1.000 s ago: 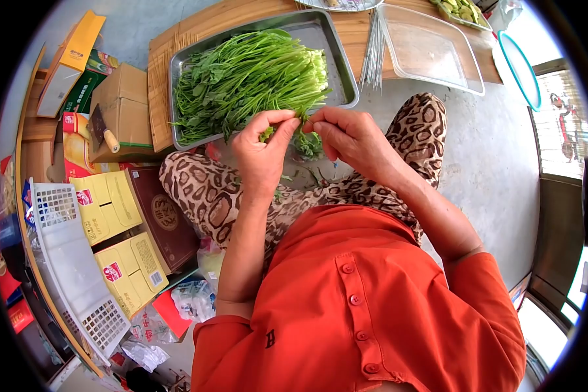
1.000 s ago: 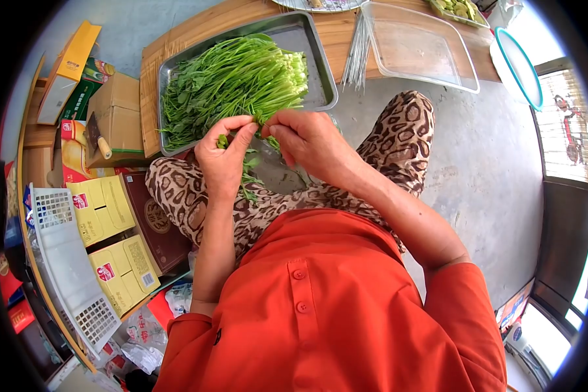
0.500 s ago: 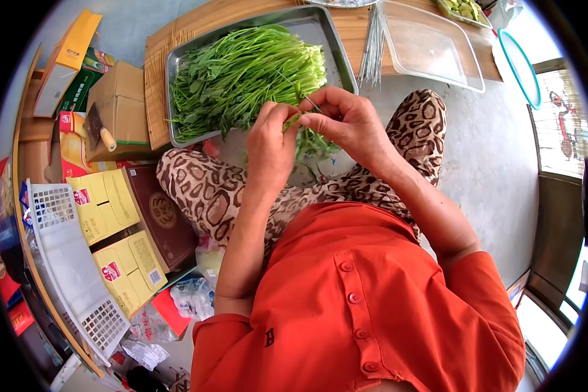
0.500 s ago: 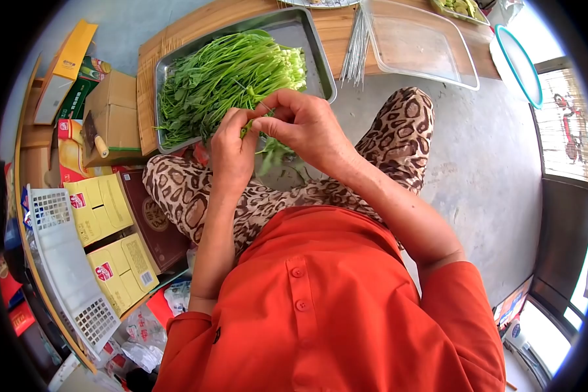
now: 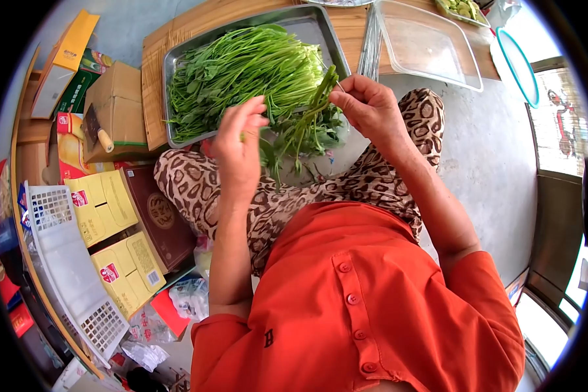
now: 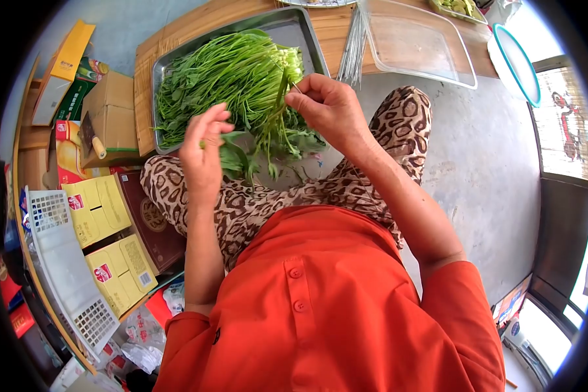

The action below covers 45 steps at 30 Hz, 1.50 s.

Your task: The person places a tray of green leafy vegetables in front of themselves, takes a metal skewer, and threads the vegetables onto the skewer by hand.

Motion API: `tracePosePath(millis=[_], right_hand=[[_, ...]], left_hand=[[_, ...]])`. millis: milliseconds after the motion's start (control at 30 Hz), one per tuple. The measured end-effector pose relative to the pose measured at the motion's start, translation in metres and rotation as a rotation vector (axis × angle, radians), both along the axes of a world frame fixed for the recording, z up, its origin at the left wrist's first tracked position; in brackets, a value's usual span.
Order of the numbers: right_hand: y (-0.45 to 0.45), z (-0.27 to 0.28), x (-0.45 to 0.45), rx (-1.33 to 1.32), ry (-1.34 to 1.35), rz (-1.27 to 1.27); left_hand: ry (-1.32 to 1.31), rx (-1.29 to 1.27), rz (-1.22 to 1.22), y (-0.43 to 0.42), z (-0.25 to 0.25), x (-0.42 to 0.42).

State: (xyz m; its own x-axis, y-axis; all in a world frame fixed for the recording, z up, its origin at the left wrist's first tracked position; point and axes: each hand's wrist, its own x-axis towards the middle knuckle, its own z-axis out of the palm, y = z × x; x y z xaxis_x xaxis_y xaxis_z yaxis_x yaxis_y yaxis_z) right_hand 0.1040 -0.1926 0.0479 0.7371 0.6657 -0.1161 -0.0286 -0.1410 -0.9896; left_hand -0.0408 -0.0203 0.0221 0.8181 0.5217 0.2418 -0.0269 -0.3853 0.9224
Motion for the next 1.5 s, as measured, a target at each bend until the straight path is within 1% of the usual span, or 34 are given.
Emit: tracePosePath(millis=[33,67,133,167,200,300,333,400,467,533,600,667,800,1500], right_hand=[[-0.001,0.0,-0.001,-0.002,0.001,-0.001],[-0.001,-0.001,-0.003,-0.011,0.011,0.012],[0.005,-0.003,-0.009,0.013,0.054,0.035],[0.009,-0.002,-0.013,0.009,0.034,0.036],[0.011,-0.001,-0.016,0.003,0.013,0.035],[0.014,0.006,-0.021,0.02,-0.005,0.046],[0.012,0.01,-0.021,0.017,-0.008,0.041],[0.009,0.017,-0.021,-0.05,0.019,0.052],[0.004,0.021,-0.022,-0.032,0.025,0.085],[-0.003,0.027,-0.026,-0.07,0.076,0.182],[-0.006,0.022,-0.029,-0.098,0.046,0.221],[-0.008,0.026,-0.033,-0.168,-0.066,0.285],[-0.006,0.024,-0.033,-0.192,-0.128,0.298],[-0.005,0.022,-0.033,-0.206,-0.162,0.293]], left_hand=[[-0.026,0.096,0.054,0.005,0.001,0.001],[-0.026,0.095,0.055,0.002,0.001,0.003],[-0.04,0.042,-0.02,-0.01,0.007,0.009],[-0.033,-0.008,-0.057,-0.019,0.013,0.012],[0.007,-0.049,-0.027,-0.026,0.014,0.015],[-0.017,-0.048,-0.032,-0.03,0.005,0.023],[-0.037,-0.089,-0.039,-0.028,0.002,0.024],[-0.056,-0.129,-0.039,-0.023,0.001,0.024],[-0.083,-0.575,-0.027,-0.014,0.001,0.021],[-0.082,-0.61,-0.02,-0.003,-0.002,0.018],[-0.089,-0.81,-0.068,0.003,-0.003,0.016],[-0.086,-0.815,-0.083,0.004,-0.004,0.016],[-0.089,-0.869,-0.087,0.003,-0.004,0.018],[-0.064,-0.867,-0.082,0.003,-0.005,0.017]])
